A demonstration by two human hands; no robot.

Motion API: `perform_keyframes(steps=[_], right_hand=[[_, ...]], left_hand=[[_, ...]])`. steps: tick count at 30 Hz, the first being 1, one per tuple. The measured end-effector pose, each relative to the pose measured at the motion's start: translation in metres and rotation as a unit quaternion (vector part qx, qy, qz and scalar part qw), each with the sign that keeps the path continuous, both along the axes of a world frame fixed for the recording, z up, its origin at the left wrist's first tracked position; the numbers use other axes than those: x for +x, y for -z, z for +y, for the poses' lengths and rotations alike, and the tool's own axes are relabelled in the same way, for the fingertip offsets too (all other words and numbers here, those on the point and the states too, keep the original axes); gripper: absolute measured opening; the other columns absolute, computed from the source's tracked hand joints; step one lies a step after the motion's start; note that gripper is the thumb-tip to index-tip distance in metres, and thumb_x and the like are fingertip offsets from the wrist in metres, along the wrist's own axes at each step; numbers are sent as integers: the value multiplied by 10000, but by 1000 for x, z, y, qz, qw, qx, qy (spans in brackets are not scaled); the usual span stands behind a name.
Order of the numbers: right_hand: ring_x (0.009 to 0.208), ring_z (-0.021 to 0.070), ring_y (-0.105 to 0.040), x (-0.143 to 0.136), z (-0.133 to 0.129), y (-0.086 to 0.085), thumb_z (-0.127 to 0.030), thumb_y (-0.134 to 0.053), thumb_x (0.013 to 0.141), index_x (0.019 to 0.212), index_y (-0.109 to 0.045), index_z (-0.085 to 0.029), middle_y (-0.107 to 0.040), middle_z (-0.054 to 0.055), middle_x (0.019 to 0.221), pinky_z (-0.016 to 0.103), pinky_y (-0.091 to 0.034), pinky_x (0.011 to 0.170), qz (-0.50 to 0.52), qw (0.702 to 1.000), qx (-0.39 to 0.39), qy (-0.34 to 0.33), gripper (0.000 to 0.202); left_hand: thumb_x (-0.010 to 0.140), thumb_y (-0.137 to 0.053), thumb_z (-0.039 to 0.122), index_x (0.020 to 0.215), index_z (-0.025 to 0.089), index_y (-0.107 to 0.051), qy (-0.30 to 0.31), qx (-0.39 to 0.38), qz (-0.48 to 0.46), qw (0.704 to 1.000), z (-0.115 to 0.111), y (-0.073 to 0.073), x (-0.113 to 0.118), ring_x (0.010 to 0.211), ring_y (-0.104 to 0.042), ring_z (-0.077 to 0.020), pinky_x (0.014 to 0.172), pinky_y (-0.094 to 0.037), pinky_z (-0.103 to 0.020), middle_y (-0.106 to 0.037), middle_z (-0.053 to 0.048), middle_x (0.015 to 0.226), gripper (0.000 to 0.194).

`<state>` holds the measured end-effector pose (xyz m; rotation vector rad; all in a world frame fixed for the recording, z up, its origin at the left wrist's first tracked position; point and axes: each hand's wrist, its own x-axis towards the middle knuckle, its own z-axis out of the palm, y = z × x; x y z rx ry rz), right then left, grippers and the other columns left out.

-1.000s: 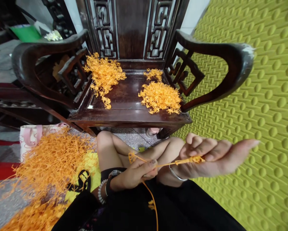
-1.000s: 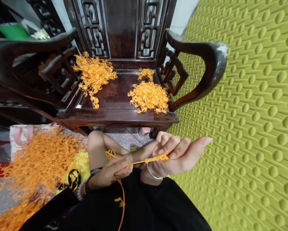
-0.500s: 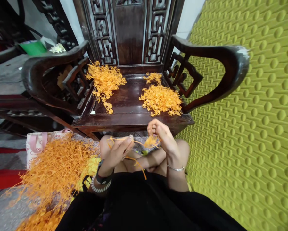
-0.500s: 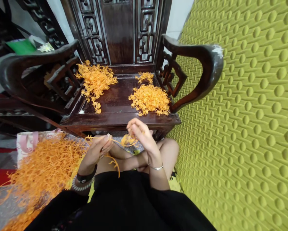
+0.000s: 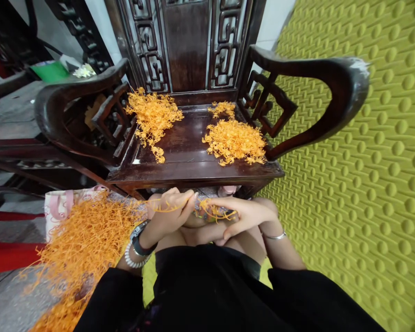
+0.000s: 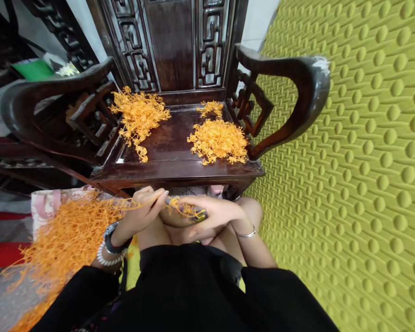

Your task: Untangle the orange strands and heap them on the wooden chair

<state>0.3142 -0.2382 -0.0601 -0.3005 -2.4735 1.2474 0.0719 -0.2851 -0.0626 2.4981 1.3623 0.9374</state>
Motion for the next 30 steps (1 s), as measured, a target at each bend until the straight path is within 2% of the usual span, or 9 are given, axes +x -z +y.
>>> perform_keyframes(steps=[2,6,9,12,15,18,22,24,30], right_hand=[[1262,231,-505,-3,-2,-3,-458,-719,779,1429,-408,-139,-500,138,1386,338,-397,1079,-38,999,7,27,789],[1161,250,-558,-28,-11,-11,-617,-641,786,1384,-442,-93,-553,152,1303,367,-443,981,-116,977,56,168,819],[915,207,-605,-52,-15,-14,-511,-545,894,1229,-544,-103,-618,115,1090,310,-461,738,-135,948,180,226,528],[612,117,-474,-66,-14,-16,-361,-401,976,912,-597,-106,-567,68,841,254,-330,533,-69,918,319,225,328],[583,88,-391,-67,-12,-20,-240,-381,967,800,-583,-102,-497,59,777,222,-327,528,72,886,401,220,296],[605,81,-384,-65,-11,-23,-182,-444,927,742,-565,-113,-463,49,758,202,-333,535,139,864,423,235,232],[568,79,-352,-72,-10,-12,-524,-511,919,825,-556,-123,-446,24,756,217,-311,491,84,891,404,189,414],[542,81,-333,-77,-10,-3,-649,-467,887,846,-528,-122,-445,15,746,227,-286,459,75,886,417,187,532],[565,111,-392,-77,-9,5,-467,-354,1000,999,-508,-117,-475,15,727,249,-302,493,89,840,508,169,382]], left_hand=[[1002,-356,289,710,156,-489,-2,21,64,998,0,1,1,608,-376,-152,635,-278,-317,-427,-13,603,347],[1008,-322,335,845,168,-591,-16,-4,110,994,3,3,-2,627,-429,-170,649,-305,-321,-514,-26,653,356],[1004,-333,380,940,176,-631,-29,-55,75,995,3,0,-9,676,-490,-174,678,-343,-310,-566,-39,698,367],[1004,-339,372,845,165,-604,-28,-89,-12,996,-3,-10,-17,732,-529,-164,726,-368,-291,-591,-45,749,372],[995,-358,309,685,151,-502,4,-111,-76,991,-10,-20,-24,656,-496,-127,678,-354,-252,-520,-17,649,377],[986,-363,288,591,147,-387,24,-163,-114,980,-13,-24,-29,559,-419,-100,612,-316,-240,-416,6,554,420],[1008,-308,366,602,146,-409,42,-274,-191,942,-13,-22,-32,531,-367,-90,555,-292,-236,-387,8,560,473],[1003,-319,417,613,142,-441,52,-317,-207,924,-13,-20,-33,507,-333,-86,516,-261,-238,-370,12,548,492],[952,-352,559,610,140,-460,67,-405,-248,877,-12,-11,-37,455,-269,-78,462,-190,-242,-319,20,495,552]])
